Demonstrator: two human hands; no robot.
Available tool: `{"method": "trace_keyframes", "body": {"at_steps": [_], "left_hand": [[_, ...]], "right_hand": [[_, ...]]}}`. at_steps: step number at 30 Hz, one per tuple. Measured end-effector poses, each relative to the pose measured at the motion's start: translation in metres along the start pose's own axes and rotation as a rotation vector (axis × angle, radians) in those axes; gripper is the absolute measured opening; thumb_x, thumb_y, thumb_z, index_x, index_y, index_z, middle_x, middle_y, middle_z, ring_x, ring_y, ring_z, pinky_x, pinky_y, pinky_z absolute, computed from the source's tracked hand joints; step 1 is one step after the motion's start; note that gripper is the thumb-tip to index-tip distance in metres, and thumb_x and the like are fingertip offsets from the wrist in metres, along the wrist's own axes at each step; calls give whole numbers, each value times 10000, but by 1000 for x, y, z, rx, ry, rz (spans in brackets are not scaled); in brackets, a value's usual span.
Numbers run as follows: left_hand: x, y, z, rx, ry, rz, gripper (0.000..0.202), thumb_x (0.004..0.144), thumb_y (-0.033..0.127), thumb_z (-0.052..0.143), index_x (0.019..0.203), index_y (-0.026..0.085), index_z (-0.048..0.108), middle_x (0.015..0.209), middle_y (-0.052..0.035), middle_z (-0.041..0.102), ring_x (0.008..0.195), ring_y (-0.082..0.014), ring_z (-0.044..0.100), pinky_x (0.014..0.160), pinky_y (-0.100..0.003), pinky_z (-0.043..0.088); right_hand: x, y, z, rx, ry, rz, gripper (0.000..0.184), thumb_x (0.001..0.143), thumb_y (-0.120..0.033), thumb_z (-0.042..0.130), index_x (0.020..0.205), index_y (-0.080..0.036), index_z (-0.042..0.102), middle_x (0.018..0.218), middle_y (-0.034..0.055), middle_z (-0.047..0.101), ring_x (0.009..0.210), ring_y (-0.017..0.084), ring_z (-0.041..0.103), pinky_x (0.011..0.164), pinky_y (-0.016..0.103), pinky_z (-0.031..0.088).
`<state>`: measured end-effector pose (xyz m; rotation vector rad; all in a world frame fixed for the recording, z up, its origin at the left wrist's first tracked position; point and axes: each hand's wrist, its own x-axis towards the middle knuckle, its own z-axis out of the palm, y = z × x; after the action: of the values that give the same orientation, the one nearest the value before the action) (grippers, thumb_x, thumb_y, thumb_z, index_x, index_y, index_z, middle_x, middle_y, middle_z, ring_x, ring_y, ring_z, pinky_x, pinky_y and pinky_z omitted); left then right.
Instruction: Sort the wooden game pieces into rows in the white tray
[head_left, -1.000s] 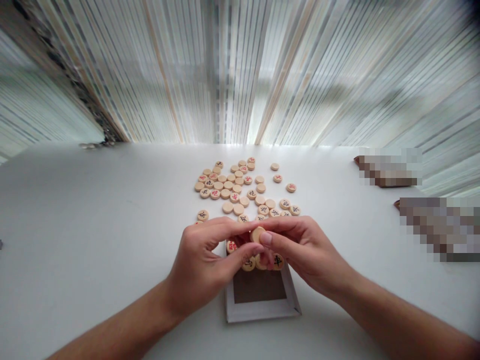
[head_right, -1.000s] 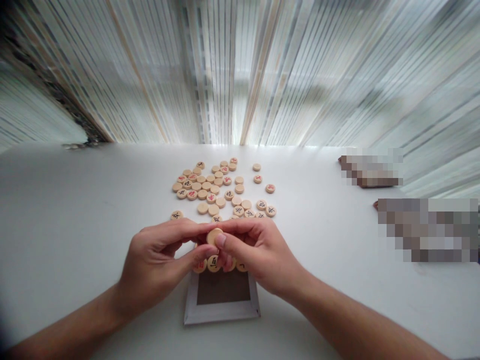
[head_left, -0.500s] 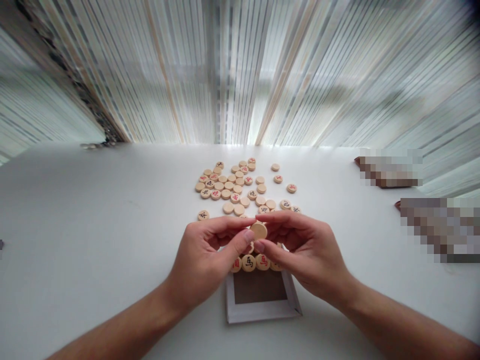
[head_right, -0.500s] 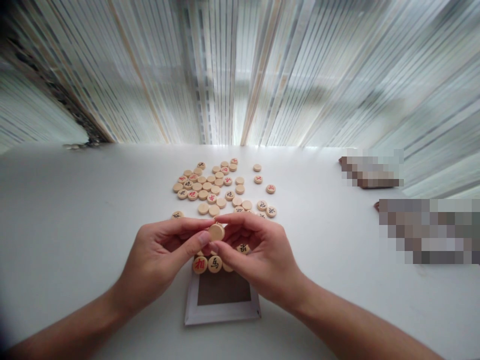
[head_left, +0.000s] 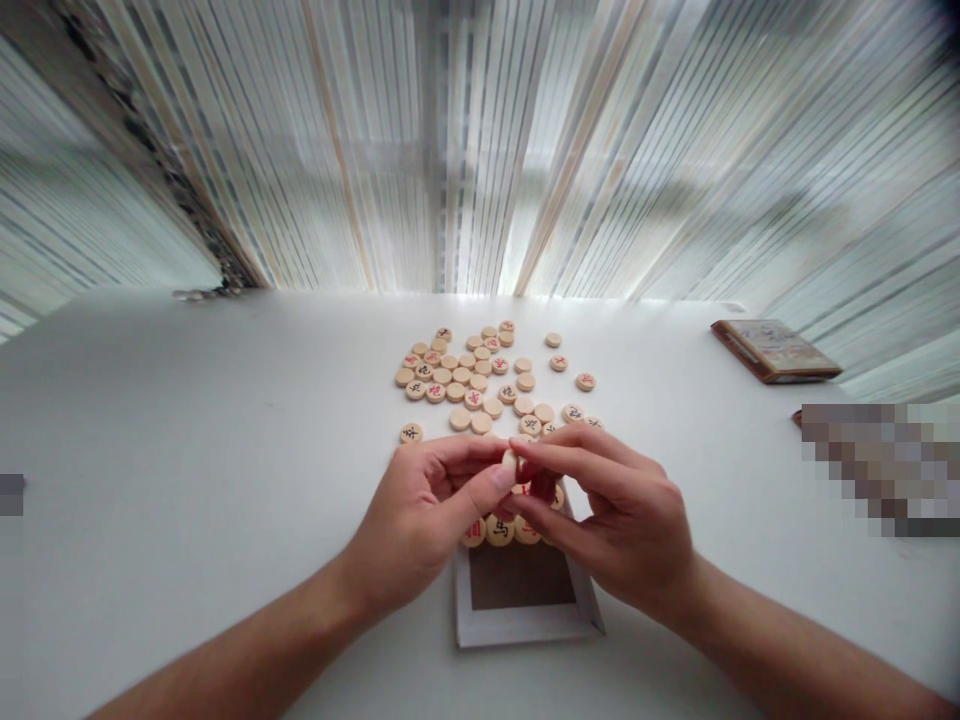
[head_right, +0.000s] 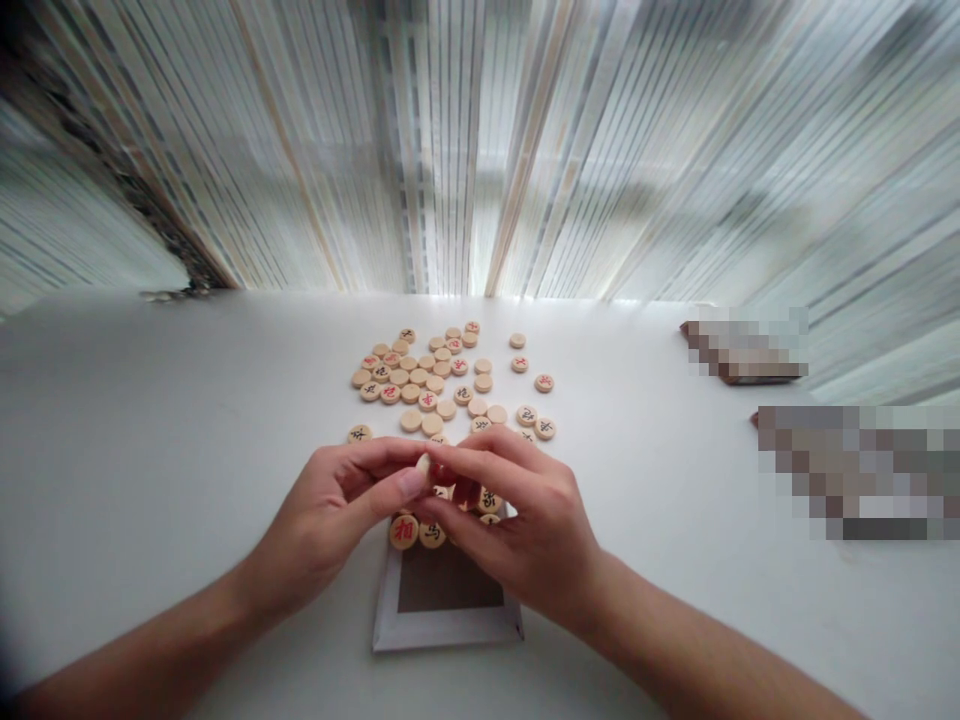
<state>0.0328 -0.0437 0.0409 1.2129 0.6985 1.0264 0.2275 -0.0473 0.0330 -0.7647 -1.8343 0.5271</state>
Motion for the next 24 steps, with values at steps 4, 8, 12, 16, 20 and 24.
{"method": "trace_keyframes", "body": {"at_steps": [4,8,12,16,20,24], "left_hand": [[1,1,-2,-39,-48,-9,206,995,278,723,1106,156,846,1019,-114,848,885,-209,810,823,-288,665],[0,-1,-3,-81,-73,-16,216,1004,292,713,1127,166,839,996,-111,839,844,-189,796,799,-276,651],[1,0,-4,-137,-83,-71,260,967,359,768,1096,141,828,950,-120,830,791,-195,791,766,-297,659],[3,0,-4,-162,-69,-85,262,921,360,828,1048,132,807,954,-115,831,791,-181,789,772,-279,647],[1,-1,-5,-160,-94,-49,225,942,300,795,1093,137,766,980,-111,832,846,-179,796,808,-276,638],[0,2,-12,51,-22,68,250,977,288,699,1166,128,726,914,-102,821,815,-194,779,747,-294,625]], "right_hand": [[2,0,-2,-56,0,-30,348,902,-98,810,1221,-237,796,931,47,698,739,150,684,641,272,622],[4,-1,-5,-106,-15,-66,315,910,-106,802,1206,-211,788,933,52,697,733,145,676,645,271,619],[5,-5,-6,-114,-44,-80,350,920,-87,768,1242,-225,777,946,56,693,755,154,676,658,283,624],[5,-6,-6,-111,-55,-92,396,905,-70,772,1269,-225,771,965,64,706,797,165,683,679,289,624],[6,-10,-8,-165,-59,-84,348,905,-105,791,1231,-224,776,986,73,748,829,186,719,713,308,627],[7,-19,-12,-192,-94,-69,262,900,-129,786,1144,-223,772,965,71,772,799,191,735,705,302,622]]}}
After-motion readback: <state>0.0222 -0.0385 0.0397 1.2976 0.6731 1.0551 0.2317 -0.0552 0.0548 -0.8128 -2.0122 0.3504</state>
